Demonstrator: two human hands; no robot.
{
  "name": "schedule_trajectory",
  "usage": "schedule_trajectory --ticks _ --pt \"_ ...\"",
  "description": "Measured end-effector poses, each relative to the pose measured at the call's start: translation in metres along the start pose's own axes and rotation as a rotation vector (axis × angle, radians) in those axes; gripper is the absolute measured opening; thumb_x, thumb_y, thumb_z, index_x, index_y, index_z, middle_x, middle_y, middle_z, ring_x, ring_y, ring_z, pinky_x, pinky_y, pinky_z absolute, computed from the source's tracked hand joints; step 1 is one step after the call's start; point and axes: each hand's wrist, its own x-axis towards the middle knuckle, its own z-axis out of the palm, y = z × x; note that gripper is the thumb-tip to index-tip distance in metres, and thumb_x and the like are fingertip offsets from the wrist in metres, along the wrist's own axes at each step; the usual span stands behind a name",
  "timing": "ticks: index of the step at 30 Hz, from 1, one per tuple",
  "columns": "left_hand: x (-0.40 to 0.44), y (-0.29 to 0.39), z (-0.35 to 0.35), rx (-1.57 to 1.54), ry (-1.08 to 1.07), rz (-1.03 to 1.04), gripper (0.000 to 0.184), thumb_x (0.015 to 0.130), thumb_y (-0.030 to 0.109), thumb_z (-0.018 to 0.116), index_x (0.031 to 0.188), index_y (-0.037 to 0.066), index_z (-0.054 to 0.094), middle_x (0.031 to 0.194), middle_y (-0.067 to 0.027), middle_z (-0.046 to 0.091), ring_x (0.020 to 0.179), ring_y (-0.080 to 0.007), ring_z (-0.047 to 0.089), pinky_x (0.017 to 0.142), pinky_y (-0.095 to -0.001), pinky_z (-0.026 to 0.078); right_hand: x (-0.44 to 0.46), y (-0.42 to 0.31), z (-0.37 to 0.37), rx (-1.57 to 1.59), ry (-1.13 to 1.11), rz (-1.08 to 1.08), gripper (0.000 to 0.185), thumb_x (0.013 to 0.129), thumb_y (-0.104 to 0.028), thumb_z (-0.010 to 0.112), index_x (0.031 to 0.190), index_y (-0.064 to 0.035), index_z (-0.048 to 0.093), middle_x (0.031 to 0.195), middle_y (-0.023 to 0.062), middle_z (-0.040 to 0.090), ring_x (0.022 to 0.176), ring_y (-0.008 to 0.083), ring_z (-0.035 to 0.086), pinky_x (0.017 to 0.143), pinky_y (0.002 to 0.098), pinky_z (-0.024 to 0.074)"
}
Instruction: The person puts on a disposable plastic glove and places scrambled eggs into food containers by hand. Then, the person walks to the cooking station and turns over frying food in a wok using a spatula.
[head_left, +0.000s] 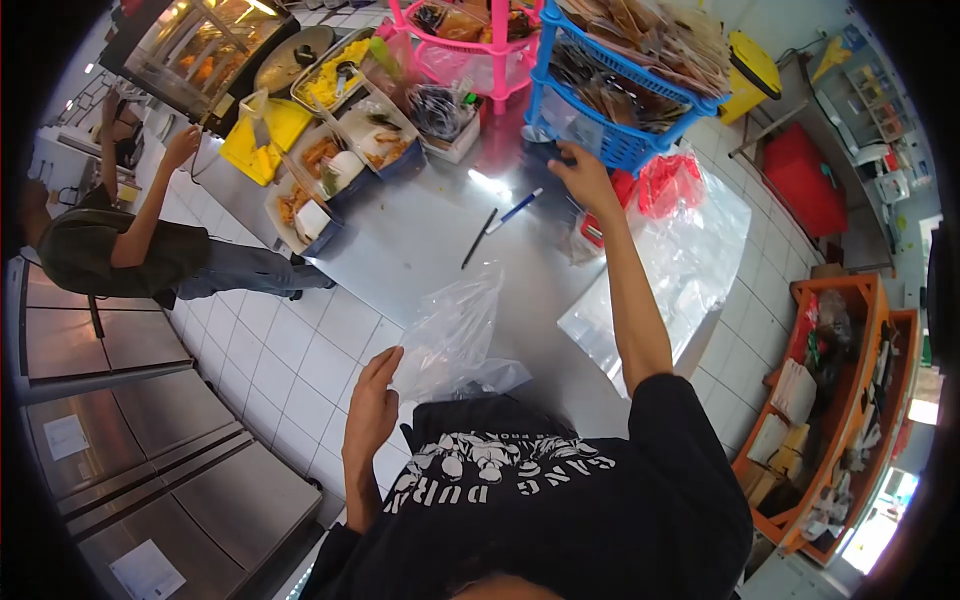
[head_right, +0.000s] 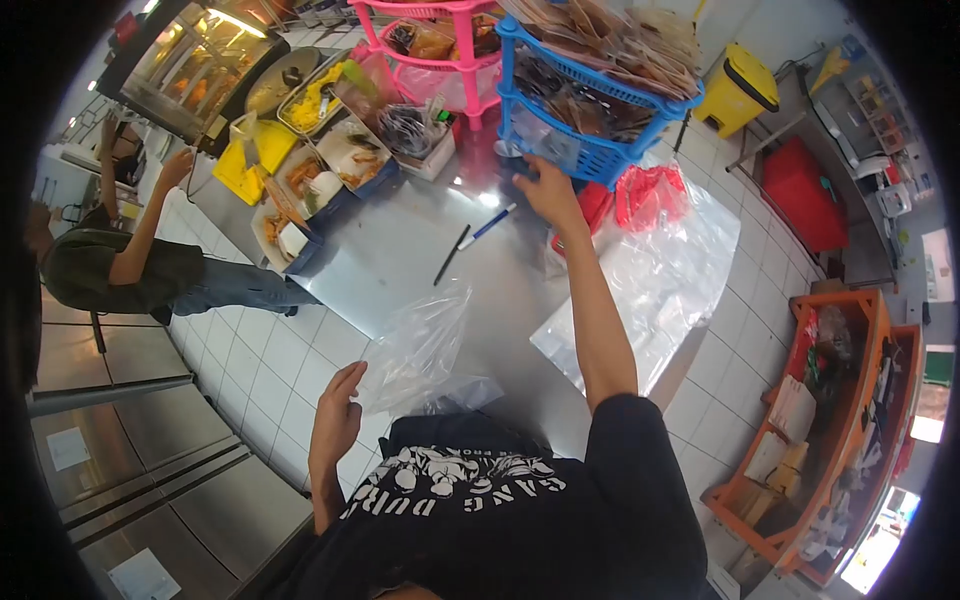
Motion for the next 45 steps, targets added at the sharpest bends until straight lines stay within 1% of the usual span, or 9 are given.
schedule_trajectory --ticks 6,10,16,20,23,30,34,37,45 --pt "-0.01 0.027 -0.041 -0.116 0.059 -0.155 0.055 0.065 -0.017 0.041 0.112 0.005 0.06 0.119 -0.015 0.057 0.085 -0.0223 0.057 0.074 -0.0302 0.047 0.092 0.026 0.055 -0.4 0.37 -0.057 0.04 0.082 -0.025 0.059 0.116 -0.0028 0.057 0.11 0.0217 0.06 0.103 0.0396 0.057 0.087 0.0457 0.0475" --pt "-0.026 0.012 -0.048 0.017 -0.015 -0.178 0.046 0.067 -0.016 0.042 0.105 0.002 0.062 0.117 -0.0136 0.058 0.094 -0.0285 0.059 0.08 -0.0342 0.049 0.091 0.027 0.055 -0.537 0.142 0.202 0.033 0.084 -0.025 0.055 0.106 -0.0021 0.062 0.108 0.02 0.061 0.099 0.0384 0.059 0.083 0.0454 0.049" --pt "-0.013 0.018 -0.057 0.021 0.195 -0.176 0.051 0.068 -0.017 0.042 0.111 0.001 0.061 0.117 -0.0132 0.058 0.099 -0.0291 0.058 0.082 -0.0341 0.048 0.036 0.027 0.042 0.023 0.389 0.034 0.025 0.084 -0.023 0.06 0.094 -0.0011 0.064 0.1 0.0178 0.063 0.088 0.0297 0.063 0.075 0.0392 0.0493" --pt "0.002 0.036 -0.055 -0.033 0.2 -0.071 0.062 0.068 -0.02 0.038 0.123 0.004 0.055 0.125 -0.0136 0.053 0.103 -0.0239 0.056 0.081 -0.0291 0.046 -0.052 -0.007 0.021 0.669 0.482 0.164 0.019 0.087 -0.017 0.06 0.099 -0.002 0.06 0.08 0.0028 0.06 0.076 0.011 0.056 0.073 0.0253 0.0439" --pt "0.006 0.043 -0.053 -0.121 0.179 0.016 0.07 0.066 -0.02 0.038 0.129 0.006 0.05 0.132 -0.0127 0.047 0.101 -0.0208 0.053 0.078 -0.0273 0.045 -0.113 -0.015 0.004 0.941 0.49 0.305 0.023 0.089 -0.017 0.059 0.107 -0.005 0.055 0.078 -0.0012 0.058 0.072 0.0074 0.052 0.071 0.0234 0.0414" --pt "0.016 0.043 -0.026 -0.109 0.121 0.145 0.082 0.062 -0.02 0.037 0.139 0.007 0.038 0.138 -0.0124 0.037 0.093 -0.018 0.048 0.073 -0.0251 0.043 -0.195 -0.034 -0.03 0.781 0.44 0.45 0.03 0.09 -0.016 0.058 0.118 -0.0075 0.049 0.08 -0.0012 0.058 0.074 0.0081 0.054 0.073 0.0267 0.0449" --pt "0.022 0.045 -0.011 -0.092 0.031 0.141 0.083 0.063 -0.021 0.037 0.14 0.008 0.035 0.139 -0.0139 0.034 0.1 -0.0208 0.049 0.077 -0.0272 0.043 -0.214 -0.044 -0.04 0.824 0.349 0.372 0.035 0.088 -0.006 0.054 0.121 -0.005 0.044 0.094 0.0093 0.064 0.089 0.0134 0.059 0.079 0.0293 0.0476" --pt "0.022 0.035 0.002 -0.04 -0.104 0.188 0.08 0.066 -0.02 0.038 0.141 0.009 0.033 0.139 -0.0183 0.032 0.127 -0.0358 0.034 0.103 -0.0392 0.033 -0.225 -0.038 -0.047 0.77 0.302 0.457 0.031 0.09 -0.009 0.05 0.12 -0.0047 0.046 0.103 0.0133 0.064 0.099 0.0182 0.059 0.082 0.0313 0.0474" --pt "0.019 0.037 0.011 -0.107 -0.056 0.141 0.076 0.069 -0.017 0.037 0.141 0.006 0.032 0.139 -0.0187 0.034 0.126 -0.0325 0.039 0.096 -0.0335 0.039 -0.269 0.01 0.026 0.151 0.142 0.689 0.076 0.073 -0.04 0.072 0.13 -0.0009 0.041 0.118 0.0257 0.052 0.098 0.0288 0.059 0.082 0.0382 0.0462"
